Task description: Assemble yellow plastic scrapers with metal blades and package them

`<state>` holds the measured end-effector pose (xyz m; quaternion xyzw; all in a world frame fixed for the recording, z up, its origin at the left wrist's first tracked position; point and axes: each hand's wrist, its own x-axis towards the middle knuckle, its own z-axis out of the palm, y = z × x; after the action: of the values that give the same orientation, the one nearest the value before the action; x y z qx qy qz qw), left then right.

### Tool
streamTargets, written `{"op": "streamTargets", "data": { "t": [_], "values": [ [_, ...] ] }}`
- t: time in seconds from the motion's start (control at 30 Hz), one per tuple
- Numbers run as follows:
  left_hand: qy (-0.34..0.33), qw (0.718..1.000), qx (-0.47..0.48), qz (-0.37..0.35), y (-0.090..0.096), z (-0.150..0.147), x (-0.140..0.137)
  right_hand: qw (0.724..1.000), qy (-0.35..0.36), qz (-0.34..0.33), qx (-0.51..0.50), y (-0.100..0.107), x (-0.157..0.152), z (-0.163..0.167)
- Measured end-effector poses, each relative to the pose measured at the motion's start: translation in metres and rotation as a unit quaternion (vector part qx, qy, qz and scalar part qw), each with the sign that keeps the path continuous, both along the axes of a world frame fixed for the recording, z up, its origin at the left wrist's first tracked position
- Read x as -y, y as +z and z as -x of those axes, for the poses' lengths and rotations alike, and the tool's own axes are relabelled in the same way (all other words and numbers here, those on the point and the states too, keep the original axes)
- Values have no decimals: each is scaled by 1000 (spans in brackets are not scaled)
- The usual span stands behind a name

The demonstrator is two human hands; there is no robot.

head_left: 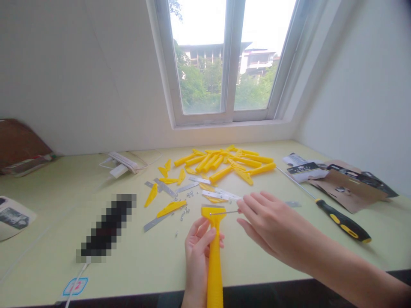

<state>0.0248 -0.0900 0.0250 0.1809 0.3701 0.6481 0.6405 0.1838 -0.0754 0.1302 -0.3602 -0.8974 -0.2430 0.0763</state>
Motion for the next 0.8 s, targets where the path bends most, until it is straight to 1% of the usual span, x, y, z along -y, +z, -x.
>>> {"op": "streamTargets", "data": {
  "t": [0.07, 0.2, 0.33, 0.53, 0.63, 0.7, 0.8],
  "values": [
    [-4, 1000, 1, -2, 0, 0, 0, 1000, 6, -12, 9, 0, -1, -1],
    [14, 1000, 1, 6, -2, -1, -1, 998, 37, -54, -5, 6, -1, -3],
    [16, 1000, 1, 9, -2, -2, -1, 995, 66, -69, -29, 13, 0, -4],
    [6, 1000, 3, 3, -1, -1, 0, 988, 123, -91, -9, 10, 1, -2],
    [10, 1000, 11, 0, -1, -1, 0, 988, 123, -97, 9, 6, 0, -2],
    [10, 1000, 12, 0, -1, 0, 0, 986, 120, -112, 17, 5, 0, -4],
    [-2, 1000, 11, -4, -1, 0, 0, 985, 122, -123, -4, 8, 2, -7]
  ]
}}
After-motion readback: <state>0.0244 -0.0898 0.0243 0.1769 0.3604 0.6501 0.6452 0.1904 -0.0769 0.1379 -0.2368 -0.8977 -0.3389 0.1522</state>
